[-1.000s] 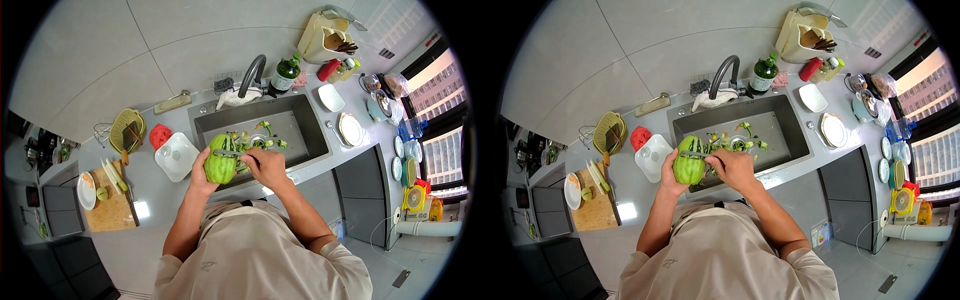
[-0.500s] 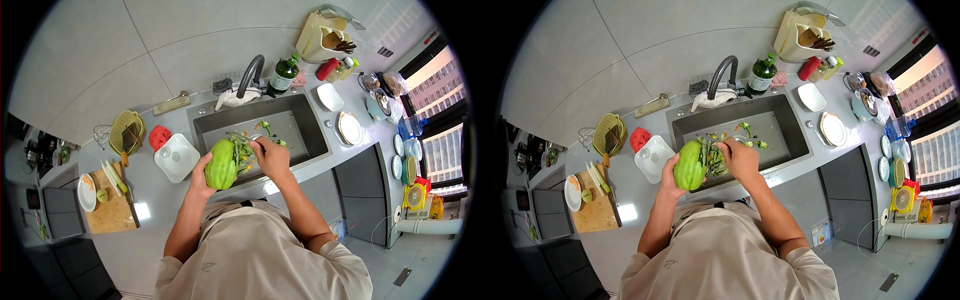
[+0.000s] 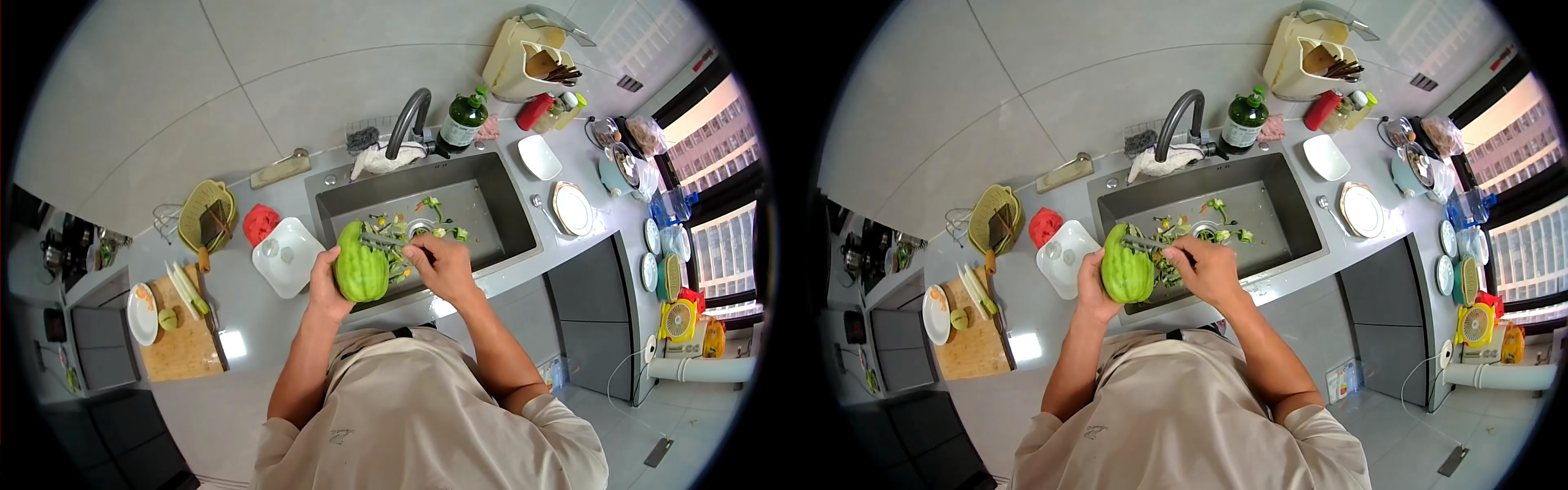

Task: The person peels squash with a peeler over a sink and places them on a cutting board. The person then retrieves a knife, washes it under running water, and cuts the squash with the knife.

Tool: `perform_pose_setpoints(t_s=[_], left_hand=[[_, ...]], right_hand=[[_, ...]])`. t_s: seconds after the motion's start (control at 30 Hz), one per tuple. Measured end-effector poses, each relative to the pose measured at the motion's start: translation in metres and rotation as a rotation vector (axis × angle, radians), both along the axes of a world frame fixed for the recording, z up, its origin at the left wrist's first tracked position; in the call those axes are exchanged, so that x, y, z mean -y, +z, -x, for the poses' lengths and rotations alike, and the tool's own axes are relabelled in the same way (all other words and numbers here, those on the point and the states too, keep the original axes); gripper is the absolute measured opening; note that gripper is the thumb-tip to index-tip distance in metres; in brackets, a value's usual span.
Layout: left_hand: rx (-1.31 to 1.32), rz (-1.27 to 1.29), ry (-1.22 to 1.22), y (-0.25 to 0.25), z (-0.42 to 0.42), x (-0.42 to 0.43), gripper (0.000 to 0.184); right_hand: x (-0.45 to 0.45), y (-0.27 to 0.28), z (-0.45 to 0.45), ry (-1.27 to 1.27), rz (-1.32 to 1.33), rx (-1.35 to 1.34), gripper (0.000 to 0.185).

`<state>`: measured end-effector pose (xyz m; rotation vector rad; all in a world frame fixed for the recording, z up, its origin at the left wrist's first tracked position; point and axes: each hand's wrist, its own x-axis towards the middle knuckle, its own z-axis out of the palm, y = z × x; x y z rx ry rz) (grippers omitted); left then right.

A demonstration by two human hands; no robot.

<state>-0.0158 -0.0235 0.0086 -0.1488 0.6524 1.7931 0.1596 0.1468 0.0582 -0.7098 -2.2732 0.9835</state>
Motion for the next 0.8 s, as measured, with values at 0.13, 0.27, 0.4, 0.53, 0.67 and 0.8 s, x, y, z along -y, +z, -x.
perform_pose_setpoints(t_s=[0.13, 0.27, 0.4, 0.53, 0.67, 0.8], left_hand=[[-0.003, 0.02, 0.006, -0.003, 0.001, -0.001, 0.054], [-0.005, 0.001, -0.018, -0.004, 0.001, 0.0, 0.054], [-0.006, 0.009, -0.016, -0.006, 0.0, 0.0, 0.054], [-0.036, 0.005, -0.051, -0.008, 0.002, 0.003, 0.056], [-0.043, 0.021, -0.096, -0.01, 0.002, 0.008, 0.059], [-0.01, -0.001, -0.04, -0.007, 0.0, 0.004, 0.059]], right_hand=[[0.003, 0.002, 0.001, 0.159, -0.056, -0.017, 0.024], [0.003, 0.004, 0.003, 0.151, -0.133, -0.036, 0.026], [0.002, 0.005, 0.006, 0.127, -0.152, -0.025, 0.027], [-0.003, -0.001, 0.009, 0.005, -0.137, 0.045, 0.027], [-0.011, -0.014, 0.011, -0.161, -0.192, 0.146, 0.028], [-0.011, -0.006, 0.008, -0.183, -0.096, 0.174, 0.028]])
